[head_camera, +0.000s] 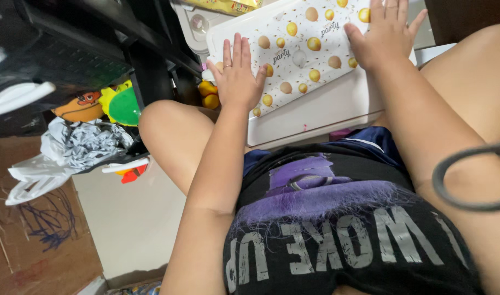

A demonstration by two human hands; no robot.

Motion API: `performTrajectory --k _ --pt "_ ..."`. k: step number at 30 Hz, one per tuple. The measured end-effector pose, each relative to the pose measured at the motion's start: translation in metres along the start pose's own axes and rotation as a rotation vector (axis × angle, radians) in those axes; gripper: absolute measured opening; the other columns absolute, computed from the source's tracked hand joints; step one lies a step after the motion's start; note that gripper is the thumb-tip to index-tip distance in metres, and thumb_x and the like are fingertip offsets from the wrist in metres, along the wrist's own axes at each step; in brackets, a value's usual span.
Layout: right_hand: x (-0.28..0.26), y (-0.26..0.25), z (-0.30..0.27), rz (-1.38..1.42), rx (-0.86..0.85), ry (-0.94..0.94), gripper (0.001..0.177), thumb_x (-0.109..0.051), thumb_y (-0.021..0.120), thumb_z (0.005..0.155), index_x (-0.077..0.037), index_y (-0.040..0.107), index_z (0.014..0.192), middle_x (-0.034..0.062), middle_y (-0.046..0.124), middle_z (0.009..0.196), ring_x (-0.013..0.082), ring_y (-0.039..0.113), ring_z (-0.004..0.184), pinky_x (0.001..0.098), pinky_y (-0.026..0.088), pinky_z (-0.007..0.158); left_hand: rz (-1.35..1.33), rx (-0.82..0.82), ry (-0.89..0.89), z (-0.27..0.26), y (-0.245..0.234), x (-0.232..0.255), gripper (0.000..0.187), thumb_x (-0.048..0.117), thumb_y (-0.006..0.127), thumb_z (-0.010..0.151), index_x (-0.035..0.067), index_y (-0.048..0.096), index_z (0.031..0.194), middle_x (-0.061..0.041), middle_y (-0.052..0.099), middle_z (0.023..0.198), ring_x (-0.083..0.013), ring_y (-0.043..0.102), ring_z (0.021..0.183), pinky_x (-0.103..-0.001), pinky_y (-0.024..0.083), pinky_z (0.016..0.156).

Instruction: The person wraps a white box with patterned paper by folding the edges around the box and securing them with tape.

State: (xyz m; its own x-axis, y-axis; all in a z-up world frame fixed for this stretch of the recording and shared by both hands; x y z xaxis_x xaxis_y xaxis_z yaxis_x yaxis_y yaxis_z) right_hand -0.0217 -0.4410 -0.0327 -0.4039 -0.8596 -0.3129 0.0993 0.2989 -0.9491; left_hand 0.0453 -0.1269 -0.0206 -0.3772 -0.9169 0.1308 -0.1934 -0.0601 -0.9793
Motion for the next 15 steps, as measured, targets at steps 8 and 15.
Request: performTrajectory --k 8,15 --pt "-0.002 -0.019 -0.003 0.001 -0.088 0.051 0.074 -0.041 0.084 0.082 -0.011 0.057 0.144 0.0129 0.053 0.149 0.0375 0.046 0.142 0.0587 0.043 0.111 -0.021 0.051 -0.051 0.023 -0.012 -0.030 0.096 0.066 0.063 0.091 0.017 0.023 0.162 -0.004 0.017 0.171 -0.0259 0.007 0.159 -0.075 0.001 0.120" --pt "0.011 -0.011 0.005 0.231 -0.040 -0.021 0.095 -0.029 0.094 0.071 -0.004 0.050 0.151 0.0227 0.049 0.140 0.0415 0.055 0.123 0.0476 0.048 0.101 -0.596 0.248 -0.592 0.020 0.000 -0.109 0.110 0.048 0.085 0.073 0.007 0.025 0.156 -0.014 0.037 0.160 -0.0323 0.038 0.144 -0.053 0.036 0.113"
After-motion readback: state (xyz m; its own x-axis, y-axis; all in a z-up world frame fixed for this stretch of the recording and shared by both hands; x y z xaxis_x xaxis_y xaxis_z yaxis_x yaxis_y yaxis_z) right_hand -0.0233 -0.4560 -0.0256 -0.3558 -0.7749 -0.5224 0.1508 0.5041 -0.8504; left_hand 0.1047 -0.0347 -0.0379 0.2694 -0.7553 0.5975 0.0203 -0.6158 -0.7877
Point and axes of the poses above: each hand's wrist, its own z-axis towards the middle knuckle, its own y-axis out of the palm, x = y × z, the point moved 9 cm from there along z, towards the middle knuckle
